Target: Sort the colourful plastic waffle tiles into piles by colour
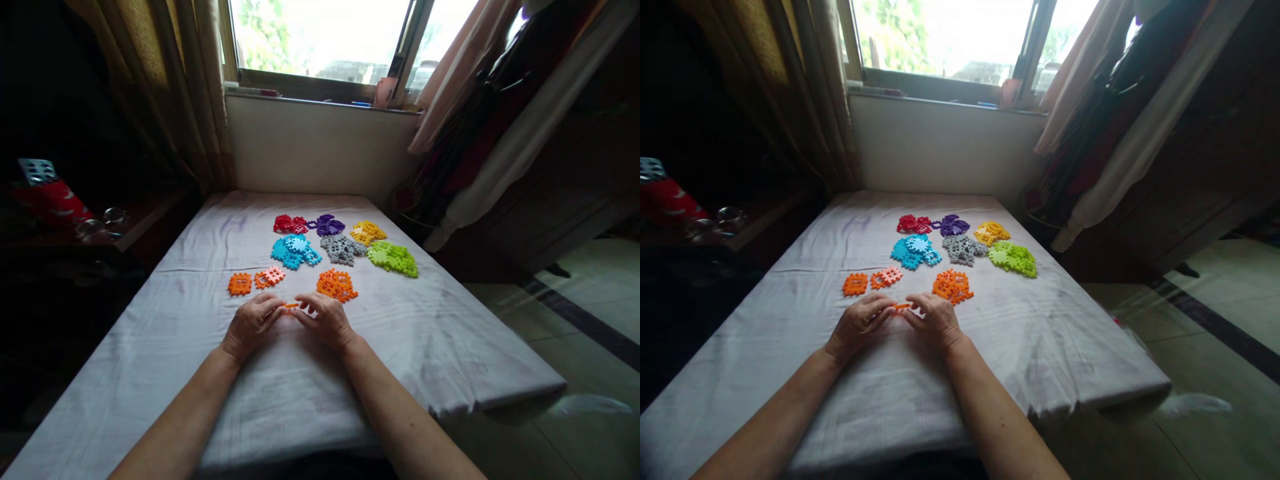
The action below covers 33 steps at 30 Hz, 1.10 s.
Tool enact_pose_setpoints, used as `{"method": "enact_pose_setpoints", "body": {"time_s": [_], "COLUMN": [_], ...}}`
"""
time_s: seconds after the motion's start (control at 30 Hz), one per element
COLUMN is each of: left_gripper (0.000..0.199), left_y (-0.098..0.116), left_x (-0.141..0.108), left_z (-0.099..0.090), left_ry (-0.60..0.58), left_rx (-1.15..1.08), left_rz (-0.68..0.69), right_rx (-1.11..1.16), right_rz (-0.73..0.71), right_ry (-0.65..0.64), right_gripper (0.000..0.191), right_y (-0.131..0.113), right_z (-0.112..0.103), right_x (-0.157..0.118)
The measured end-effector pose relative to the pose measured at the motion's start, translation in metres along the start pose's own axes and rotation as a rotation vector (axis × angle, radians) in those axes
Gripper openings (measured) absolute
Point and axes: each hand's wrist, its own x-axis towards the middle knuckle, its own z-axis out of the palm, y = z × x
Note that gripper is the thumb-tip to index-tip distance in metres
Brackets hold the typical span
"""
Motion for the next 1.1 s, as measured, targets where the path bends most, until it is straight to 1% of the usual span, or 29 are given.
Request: {"method": "enact_pose_setpoints", "body": {"time_s": [0.07,0.2,0.27,0.33,0.4,0.47,0.5,0.57,0.63,0.7,0.9,1.0,1.1], "left_gripper": [0.027,0.026,0.026,0.028,0.033,0.04,0.045,0.057,0.065,0.065,0.047,0.045,0.045], "left_y": [0.0,0.0,-0.003,-0.009,-0.022,-0.037,-0.045,-0.059,-0.066,-0.068,-0.058,-0.058,-0.062], "left_x": [-0.001,-0.001,-0.002,-0.003,-0.005,-0.01,-0.012,-0.017,-0.019,-0.02,-0.015,-0.016,-0.018], "left_z": [0.0,0.002,0.001,-0.002,-0.008,-0.015,-0.018,-0.021,-0.022,-0.021,-0.021,-0.021,-0.023], "left_ry": [0.016,0.024,0.036,0.084,0.152,0.19,0.187,0.143,0.086,0.053,0.027,0.049,0.078], "left_rx": [-0.011,-0.048,-0.043,0.013,0.12,0.252,0.317,0.415,0.457,0.464,0.475,0.477,0.445], "left_rz": [0.014,0.009,-0.007,-0.051,-0.145,-0.293,-0.379,-0.539,-0.64,-0.672,-0.655,-0.636,-0.608], "right_rx": [0.019,-0.046,-0.047,-0.022,-0.008,-0.038,-0.066,-0.123,-0.151,-0.158,-0.217,-0.208,-0.19], "right_rz": [-0.016,-0.034,-0.056,-0.033,0.072,0.235,0.321,0.47,0.555,0.58,0.59,0.595,0.582], "right_ry": [-0.015,-0.002,0.046,0.151,0.287,0.395,0.43,0.468,0.471,0.453,0.349,0.31,0.307], "right_gripper": [0.023,0.017,0.018,0.02,0.024,0.026,0.027,0.027,0.026,0.025,0.02,0.02,0.021], "right_y": [-0.001,-0.003,0.0,0.008,0.022,0.039,0.048,0.062,0.071,0.074,0.07,0.069,0.068], "right_z": [0.0,0.003,0.001,-0.006,-0.017,-0.03,-0.036,-0.044,-0.047,-0.045,-0.038,-0.038,-0.04], "right_x": [-0.001,0.0,0.001,0.001,0.001,-0.001,-0.003,-0.007,-0.01,-0.012,-0.014,-0.014,-0.013]}}
